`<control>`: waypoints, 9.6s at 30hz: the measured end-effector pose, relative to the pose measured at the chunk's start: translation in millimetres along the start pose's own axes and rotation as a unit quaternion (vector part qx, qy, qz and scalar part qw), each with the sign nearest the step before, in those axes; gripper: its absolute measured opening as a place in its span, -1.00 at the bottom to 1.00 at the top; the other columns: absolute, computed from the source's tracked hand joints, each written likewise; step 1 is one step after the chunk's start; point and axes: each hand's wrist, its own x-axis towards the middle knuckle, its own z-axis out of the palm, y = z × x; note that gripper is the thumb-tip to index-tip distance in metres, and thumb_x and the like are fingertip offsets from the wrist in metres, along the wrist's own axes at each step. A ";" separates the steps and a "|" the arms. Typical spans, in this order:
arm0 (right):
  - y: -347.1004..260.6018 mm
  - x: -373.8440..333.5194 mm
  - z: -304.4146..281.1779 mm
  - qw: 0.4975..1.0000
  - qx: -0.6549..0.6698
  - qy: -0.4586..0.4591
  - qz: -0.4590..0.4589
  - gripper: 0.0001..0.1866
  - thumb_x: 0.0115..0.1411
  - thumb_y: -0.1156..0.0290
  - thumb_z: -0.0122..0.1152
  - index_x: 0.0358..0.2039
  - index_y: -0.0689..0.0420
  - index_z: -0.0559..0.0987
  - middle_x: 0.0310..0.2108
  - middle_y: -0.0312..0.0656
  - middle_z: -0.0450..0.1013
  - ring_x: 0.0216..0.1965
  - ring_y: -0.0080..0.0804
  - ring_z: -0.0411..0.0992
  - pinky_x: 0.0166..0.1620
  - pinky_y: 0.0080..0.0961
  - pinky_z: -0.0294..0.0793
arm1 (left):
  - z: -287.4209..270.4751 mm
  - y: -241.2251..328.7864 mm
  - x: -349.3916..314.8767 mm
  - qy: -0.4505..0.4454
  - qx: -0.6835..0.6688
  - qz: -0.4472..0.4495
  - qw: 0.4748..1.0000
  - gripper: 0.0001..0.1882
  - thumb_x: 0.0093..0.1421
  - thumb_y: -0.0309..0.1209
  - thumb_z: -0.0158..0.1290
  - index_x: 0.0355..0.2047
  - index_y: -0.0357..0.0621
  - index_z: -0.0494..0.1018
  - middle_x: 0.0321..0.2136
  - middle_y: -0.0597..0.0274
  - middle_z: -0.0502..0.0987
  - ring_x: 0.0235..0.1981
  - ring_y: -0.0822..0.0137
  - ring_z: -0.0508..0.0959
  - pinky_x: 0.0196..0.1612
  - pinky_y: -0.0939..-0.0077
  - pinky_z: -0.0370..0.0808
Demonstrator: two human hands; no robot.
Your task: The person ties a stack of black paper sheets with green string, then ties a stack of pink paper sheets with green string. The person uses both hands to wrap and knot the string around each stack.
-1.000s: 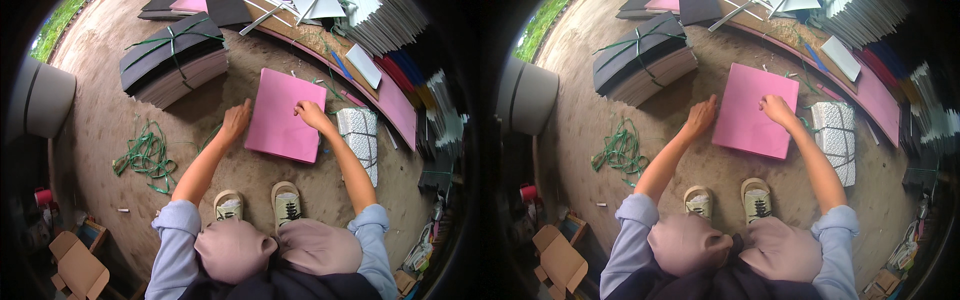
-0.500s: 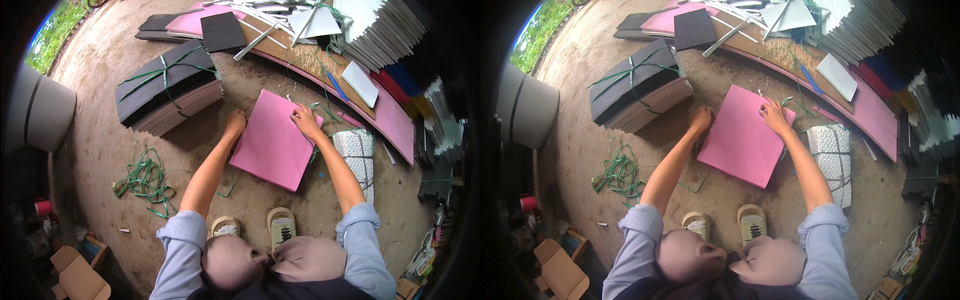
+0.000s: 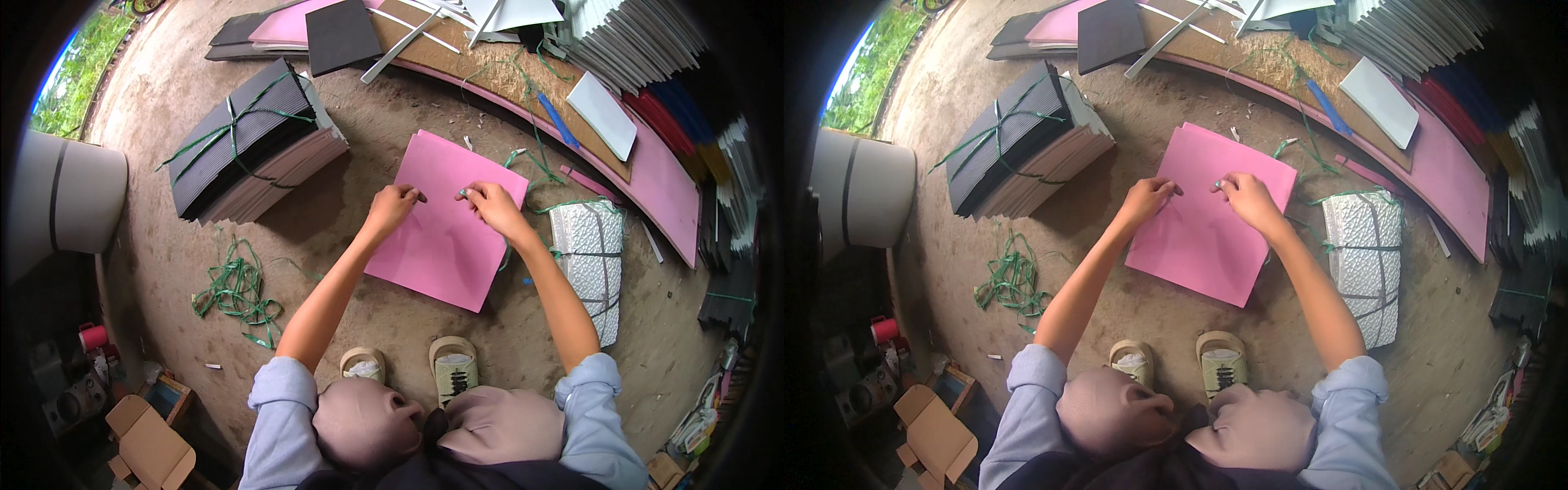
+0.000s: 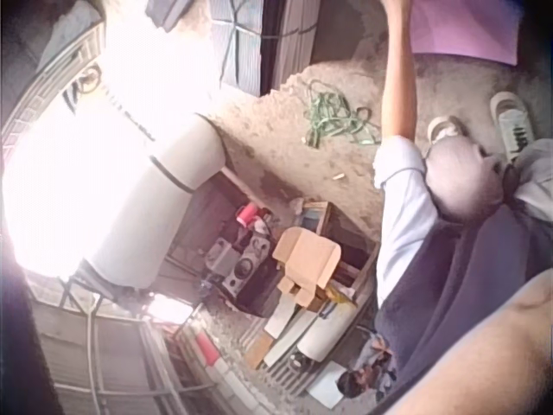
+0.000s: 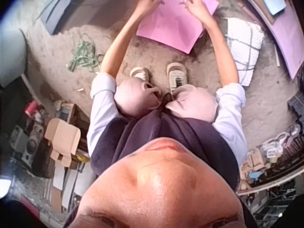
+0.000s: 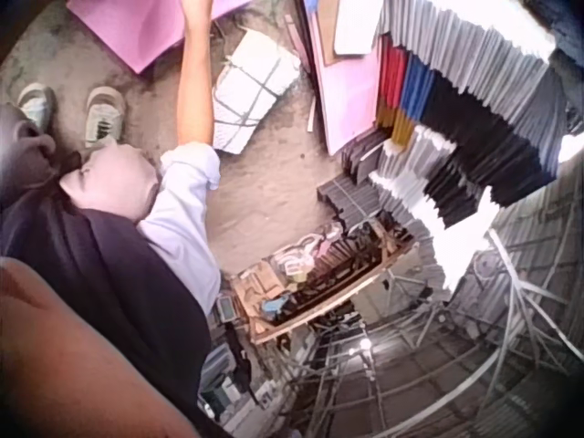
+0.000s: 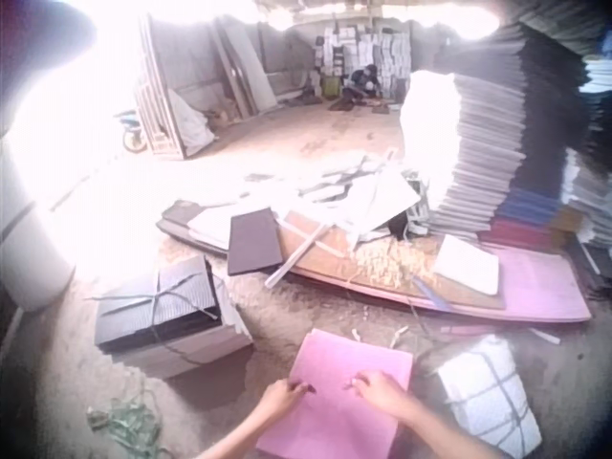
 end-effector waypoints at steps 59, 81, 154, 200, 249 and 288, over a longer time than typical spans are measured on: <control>36.3 34.6 -14.8 0.891 -0.406 0.021 -0.203 -0.74 0.05 0.18 0.03 -0.32 0.03 0.54 0.03 -0.05 0.17 0.02 -0.09 0.15 0.04 -0.18 0.10 | 60.6 -58.8 -105.6 0.054 -0.198 -0.154 0.967 -0.70 0.19 -0.18 -0.19 -0.39 -0.11 0.42 -0.35 0.13 0.32 -0.30 0.34 0.32 -0.25 0.50 0.31; 89.6 73.1 -5.9 0.965 -0.255 0.020 -0.064 -0.68 -0.02 0.14 0.09 -0.25 -0.03 0.51 -0.16 0.08 0.29 -0.02 -0.04 0.22 0.01 -0.33 0.22 | 47.7 -75.8 -62.0 0.318 -0.190 -0.160 0.915 -0.70 0.18 -0.21 -0.20 -0.33 -0.23 0.32 0.01 -0.20 0.09 -0.10 0.00 0.28 -0.04 0.31 0.22; 24.2 -35.6 34.4 0.975 -0.161 0.083 -0.130 -0.79 0.12 0.34 -0.04 -0.36 0.23 0.42 -0.39 0.07 0.41 -0.33 -0.02 0.40 -0.32 -0.27 0.33 | -22.3 -65.3 -95.4 0.229 0.003 -0.011 0.973 -0.72 0.06 -0.29 -0.04 -0.43 -0.32 0.39 -0.53 -0.10 0.44 -0.53 0.08 0.44 -0.42 0.27 0.33; 111.9 -23.4 63.4 0.921 -0.109 0.369 0.053 -0.74 0.18 0.32 -0.24 -0.41 0.26 0.35 -0.45 0.14 0.39 -0.33 0.13 0.35 -0.24 -0.12 0.27 | 28.2 -97.8 -104.1 0.273 -0.060 -0.124 0.952 -0.61 0.21 -0.21 -0.25 -0.19 -0.32 0.31 -0.33 -0.24 0.43 -0.24 -0.15 0.42 -0.23 0.13 0.30; 143.7 -35.9 41.0 0.949 -0.093 0.298 0.037 -0.65 0.14 0.22 -0.09 -0.53 0.30 0.40 -0.55 0.13 0.37 -0.42 0.11 0.35 -0.36 -0.21 0.25 | 7.2 -128.1 -88.3 0.280 0.061 -0.036 0.957 -0.88 0.01 -0.52 -0.03 -0.46 -0.35 0.36 -0.50 -0.13 0.43 -0.47 -0.04 0.44 -0.39 0.20 0.31; 96.1 19.1 19.9 0.955 -0.056 0.272 0.102 -0.72 0.16 0.37 -0.18 -0.48 0.31 0.42 -0.58 0.00 0.40 -0.49 -0.18 0.45 -0.48 -0.29 0.38 | -18.0 -149.5 -47.1 0.037 -0.400 -0.305 0.863 -0.74 0.20 -0.42 -0.25 -0.39 -0.42 0.35 -0.48 0.07 0.46 -0.57 0.31 0.50 -0.51 0.49 0.51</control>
